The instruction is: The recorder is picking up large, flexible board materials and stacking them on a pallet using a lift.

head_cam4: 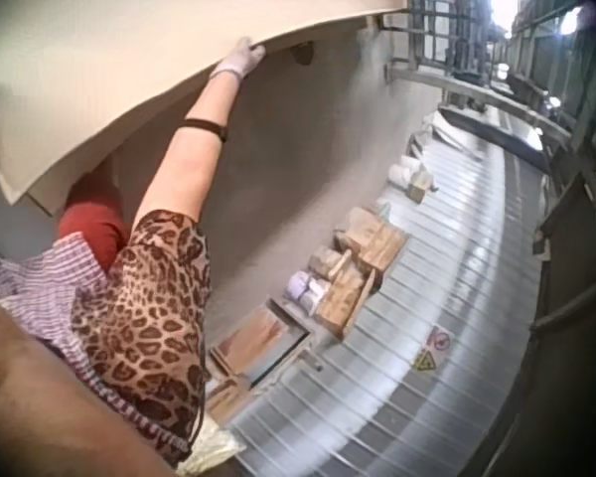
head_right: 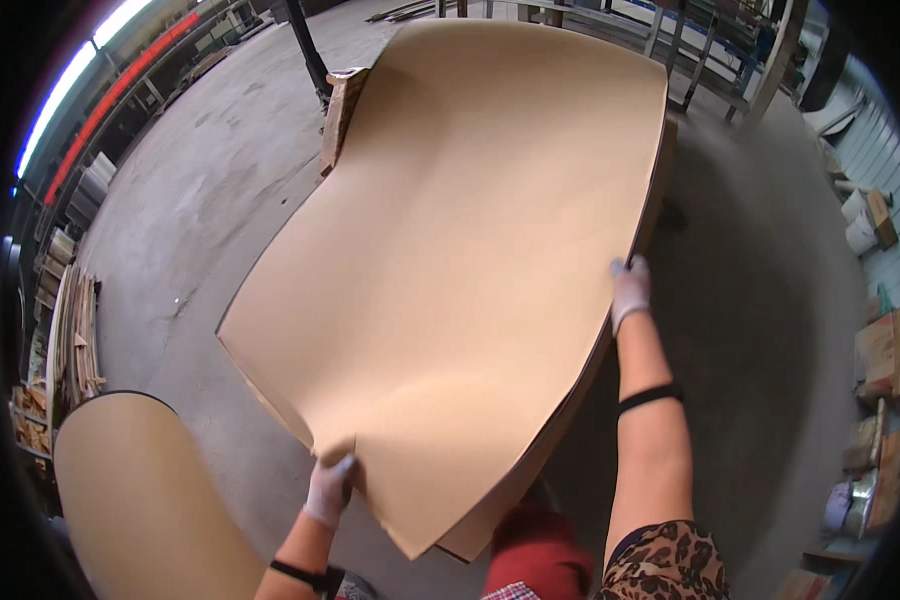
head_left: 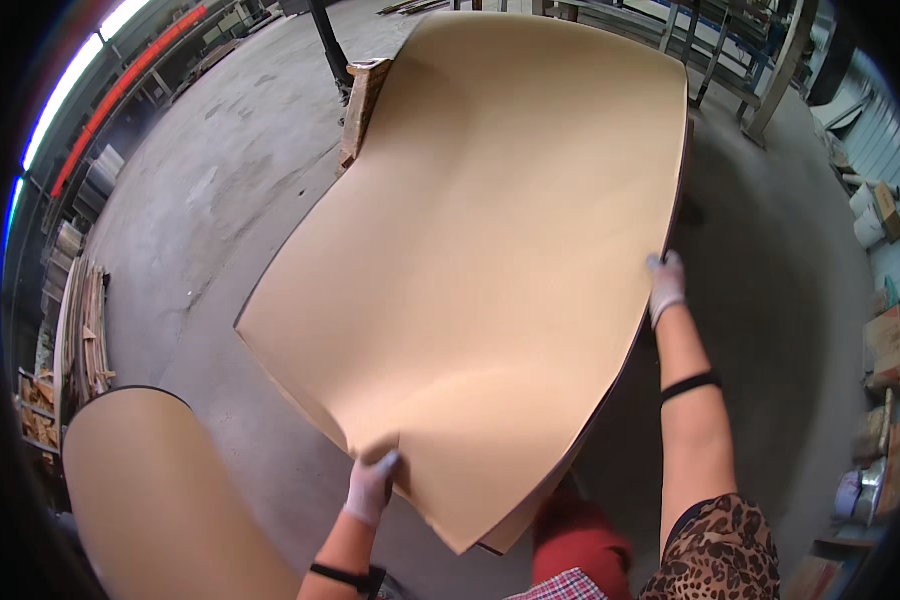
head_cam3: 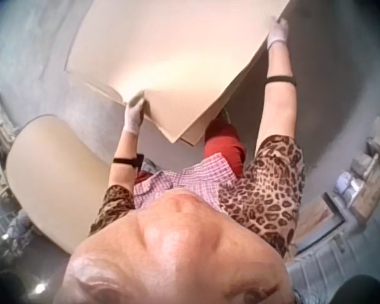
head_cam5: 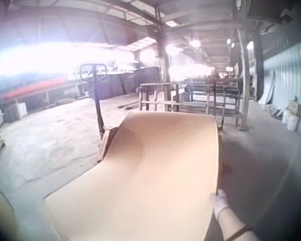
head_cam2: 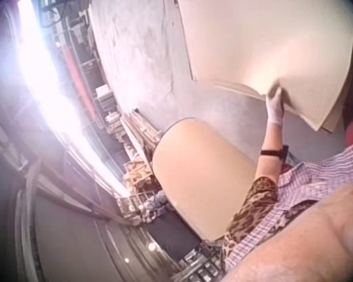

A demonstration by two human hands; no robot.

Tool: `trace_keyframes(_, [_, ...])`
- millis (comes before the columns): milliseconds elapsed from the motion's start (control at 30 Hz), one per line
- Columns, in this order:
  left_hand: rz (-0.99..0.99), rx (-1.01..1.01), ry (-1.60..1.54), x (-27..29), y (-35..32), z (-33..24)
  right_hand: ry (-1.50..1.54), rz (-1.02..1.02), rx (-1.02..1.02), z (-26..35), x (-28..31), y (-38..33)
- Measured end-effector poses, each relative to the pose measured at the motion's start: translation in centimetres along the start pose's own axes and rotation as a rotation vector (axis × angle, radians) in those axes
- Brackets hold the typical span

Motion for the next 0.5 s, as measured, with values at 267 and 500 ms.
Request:
trace_keyframes(267, [0.032, 0.127, 0.092, 2.4, -4.9, 11.6, 0.038, -0.082, -0.439, -12.6, 4.6, -9.8])
trace_keyframes(500, [-0.346, 0.713, -0.08, 9.2, -22.8, 16.3, 0.059, 0.131, -0.686, -17.2, 6.7, -35.0])
Point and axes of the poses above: each hand's wrist, its own y-axis towards the middle knuckle, its own x-axis out of the back of the hand, z = x × y, the point moved 7 cm from there along y, towards the middle knuckle, and after that the axes turned 12 degrees about x, right-handed, at the moved point
